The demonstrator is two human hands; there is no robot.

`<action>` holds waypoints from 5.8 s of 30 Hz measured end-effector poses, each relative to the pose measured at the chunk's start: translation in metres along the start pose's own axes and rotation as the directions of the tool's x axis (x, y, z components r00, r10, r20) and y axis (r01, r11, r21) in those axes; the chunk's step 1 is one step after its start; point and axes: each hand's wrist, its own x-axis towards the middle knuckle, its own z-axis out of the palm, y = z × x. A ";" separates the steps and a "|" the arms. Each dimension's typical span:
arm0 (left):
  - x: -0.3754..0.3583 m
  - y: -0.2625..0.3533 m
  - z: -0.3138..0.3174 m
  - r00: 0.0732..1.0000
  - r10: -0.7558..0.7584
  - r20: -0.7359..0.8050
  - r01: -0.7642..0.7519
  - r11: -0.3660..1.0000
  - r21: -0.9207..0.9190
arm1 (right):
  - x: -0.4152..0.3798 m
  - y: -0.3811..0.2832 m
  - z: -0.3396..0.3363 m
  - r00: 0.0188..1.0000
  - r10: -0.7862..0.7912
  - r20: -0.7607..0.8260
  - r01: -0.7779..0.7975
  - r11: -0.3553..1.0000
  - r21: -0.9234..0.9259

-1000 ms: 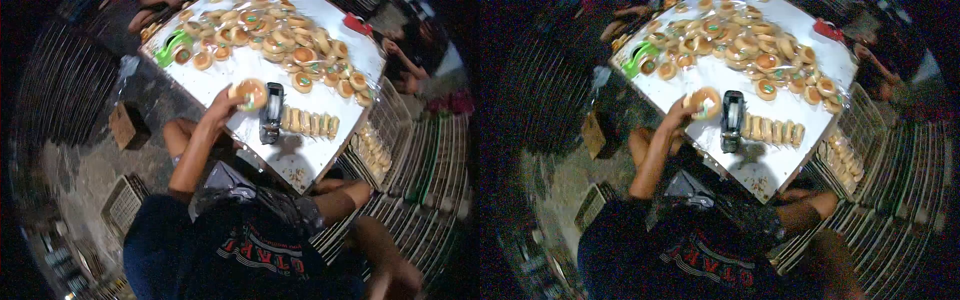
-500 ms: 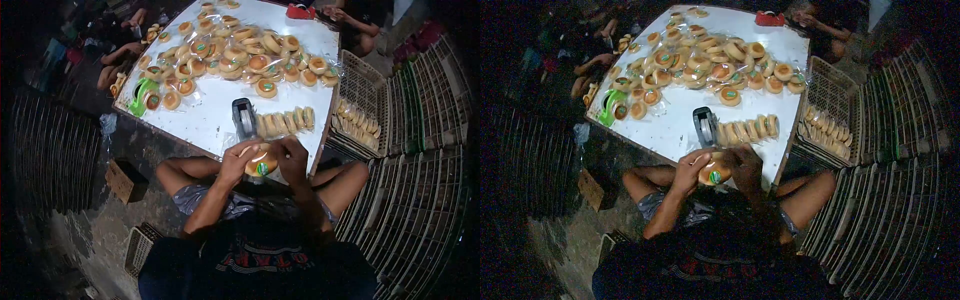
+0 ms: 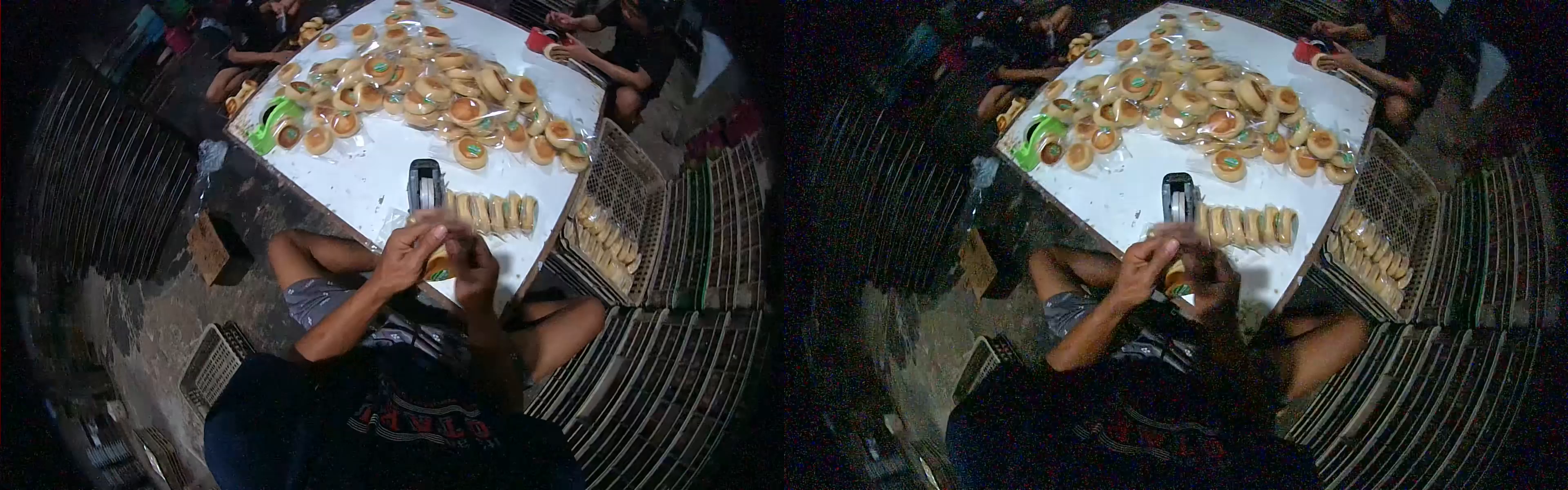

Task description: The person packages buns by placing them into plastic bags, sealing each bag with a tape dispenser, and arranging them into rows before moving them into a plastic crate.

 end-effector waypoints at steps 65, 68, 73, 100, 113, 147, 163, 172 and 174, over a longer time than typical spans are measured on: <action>-0.019 -0.028 -0.015 0.737 -0.450 0.504 0.662 0.632 -0.403 | 0.045 -0.054 -0.021 0.888 0.159 0.432 0.059 0.891 -0.450; -0.007 0.004 -0.014 0.662 -0.514 0.545 0.745 0.531 -0.403 | 0.053 -0.014 -0.049 0.939 0.050 0.340 0.122 0.877 -0.465; 0.042 0.007 0.007 0.653 -0.574 0.494 0.756 0.536 -0.376 | 0.056 -0.025 -0.071 0.837 -0.383 0.390 0.507 0.812 -0.291; 0.018 -0.026 0.019 0.932 -0.356 0.070 0.344 0.804 -0.485 | 0.045 0.016 -0.050 0.932 0.174 0.318 -0.244 0.950 0.196; -0.003 -0.018 0.001 0.923 -0.378 0.067 0.336 0.714 -0.614 | 0.025 -0.019 0.009 0.966 0.064 -0.250 0.004 0.965 0.263; -0.013 -0.013 0.003 0.985 -0.165 0.049 0.170 0.975 -0.145 | 0.007 -0.025 -0.017 0.946 -0.324 0.022 0.305 0.863 -0.404; -0.032 -0.028 0.012 0.891 -0.207 -0.404 0.151 0.974 -0.168 | -0.023 0.002 0.029 0.900 0.282 0.333 -0.401 0.836 0.374; -0.029 -0.037 -0.011 0.791 -0.609 -0.057 0.314 0.485 -0.816 | 0.058 0.095 0.042 0.979 0.190 -0.073 -0.201 0.963 -0.178; -0.030 -0.037 -0.018 0.794 -0.606 -0.046 0.308 0.466 -0.830 | 0.062 0.127 0.044 0.997 0.078 0.001 -0.072 0.921 -0.382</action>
